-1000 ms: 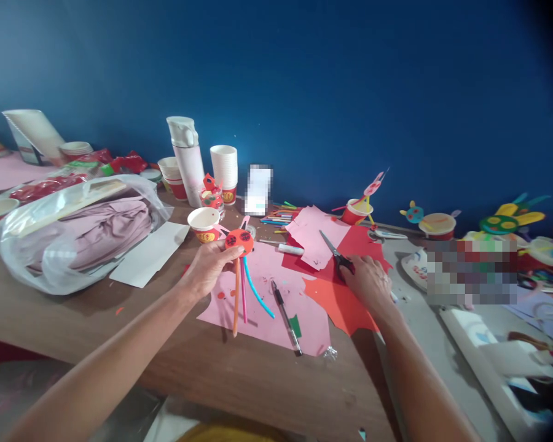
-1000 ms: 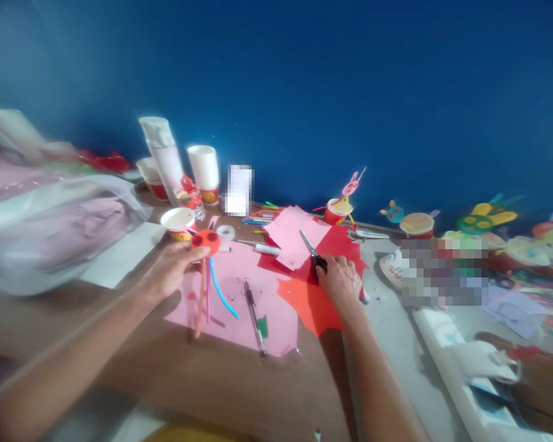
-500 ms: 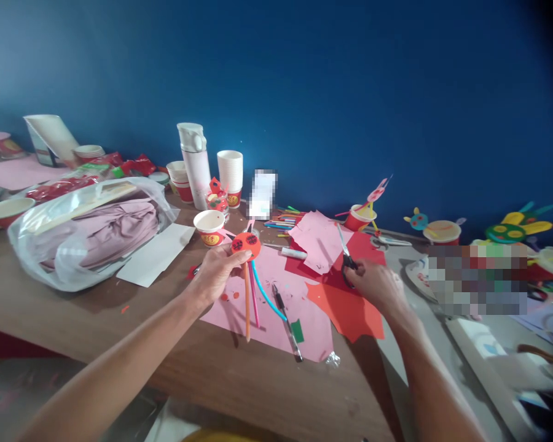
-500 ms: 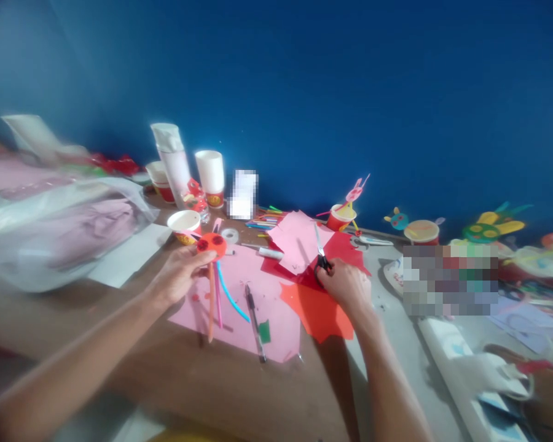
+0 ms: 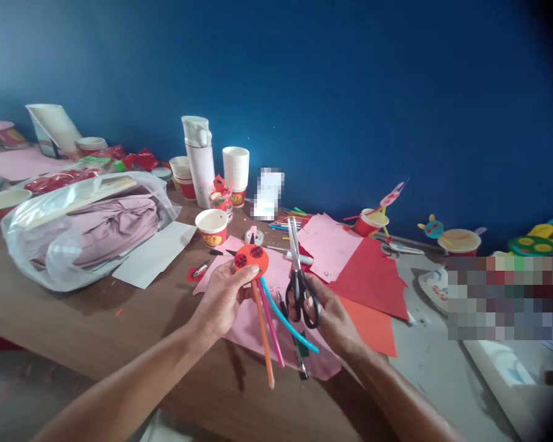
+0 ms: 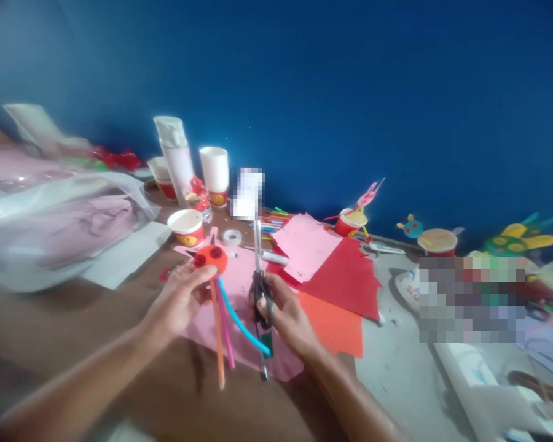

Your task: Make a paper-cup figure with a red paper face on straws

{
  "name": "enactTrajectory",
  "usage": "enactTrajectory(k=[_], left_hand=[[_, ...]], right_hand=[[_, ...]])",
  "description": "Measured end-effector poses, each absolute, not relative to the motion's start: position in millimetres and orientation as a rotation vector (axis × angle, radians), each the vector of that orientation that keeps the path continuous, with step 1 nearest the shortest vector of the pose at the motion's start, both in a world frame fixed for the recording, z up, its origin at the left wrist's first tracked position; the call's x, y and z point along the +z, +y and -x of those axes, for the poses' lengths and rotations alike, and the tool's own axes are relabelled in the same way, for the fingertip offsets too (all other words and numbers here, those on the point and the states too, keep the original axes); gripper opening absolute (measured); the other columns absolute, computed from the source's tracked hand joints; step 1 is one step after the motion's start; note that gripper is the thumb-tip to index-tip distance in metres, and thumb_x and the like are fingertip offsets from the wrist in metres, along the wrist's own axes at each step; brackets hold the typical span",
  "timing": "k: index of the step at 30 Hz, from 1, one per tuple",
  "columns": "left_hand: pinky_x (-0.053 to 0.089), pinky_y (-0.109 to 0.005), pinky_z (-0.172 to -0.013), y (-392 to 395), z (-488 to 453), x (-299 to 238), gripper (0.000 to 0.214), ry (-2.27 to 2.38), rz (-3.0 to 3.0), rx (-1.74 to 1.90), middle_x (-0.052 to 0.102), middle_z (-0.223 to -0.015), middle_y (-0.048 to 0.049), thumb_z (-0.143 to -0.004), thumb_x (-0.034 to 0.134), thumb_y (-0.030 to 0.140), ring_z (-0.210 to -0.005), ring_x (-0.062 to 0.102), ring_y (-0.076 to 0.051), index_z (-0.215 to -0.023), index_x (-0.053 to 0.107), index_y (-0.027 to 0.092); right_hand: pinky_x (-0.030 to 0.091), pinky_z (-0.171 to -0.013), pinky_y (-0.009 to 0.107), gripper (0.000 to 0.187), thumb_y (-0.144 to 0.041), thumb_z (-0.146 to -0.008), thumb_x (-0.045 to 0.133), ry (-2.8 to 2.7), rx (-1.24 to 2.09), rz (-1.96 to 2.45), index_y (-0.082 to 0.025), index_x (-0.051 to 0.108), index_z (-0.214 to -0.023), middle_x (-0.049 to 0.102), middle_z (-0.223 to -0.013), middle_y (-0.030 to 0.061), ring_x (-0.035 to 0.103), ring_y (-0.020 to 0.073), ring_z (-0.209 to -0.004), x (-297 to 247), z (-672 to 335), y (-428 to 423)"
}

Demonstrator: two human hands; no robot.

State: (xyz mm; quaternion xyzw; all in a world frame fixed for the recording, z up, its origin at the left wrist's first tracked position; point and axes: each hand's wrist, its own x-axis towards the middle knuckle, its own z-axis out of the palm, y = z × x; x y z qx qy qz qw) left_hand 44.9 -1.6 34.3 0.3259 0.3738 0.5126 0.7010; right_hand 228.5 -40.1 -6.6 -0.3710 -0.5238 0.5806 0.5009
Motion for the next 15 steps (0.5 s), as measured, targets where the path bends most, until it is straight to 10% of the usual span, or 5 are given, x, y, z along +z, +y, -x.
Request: enactTrajectory(k=[6, 15], left_hand=[[0.042, -0.017, -0.046, 2, -40, 36, 0.022, 0.830, -0.667, 1.153, 0.056, -0.058, 0.0041, -0.062, 0.073, 0.026, -0.047, 0.050, -0.006, -0.068, 0.056, 0.014], [0.038, -0.016, -0.039, 2, -33, 32, 0.020, 1.023, -0.865, 1.178, 0.056, -0.058, 0.0028, -0.069, 0.068, 0.034, -0.047, 0.051, -0.008, -0.076, 0.060, 0.016]], right_hand=[[0.045, -0.084, 0.035, 0.040, -0.054, -0.083, 0.050, -1.502, 1.385, 0.837, -0.024, 0.047, -0.110, 0.054, -0.098, 0.0054, 0.054, 0.0196, -0.091, 1, -220, -34], [0.051, -0.070, 0.033, 0.063, -0.067, -0.081, 0.037, -1.720, 1.359, 1.108, -0.027, 0.040, -0.129, 0.058, -0.097, 0.0069, 0.058, 0.0230, -0.083, 7, -201, -47]])
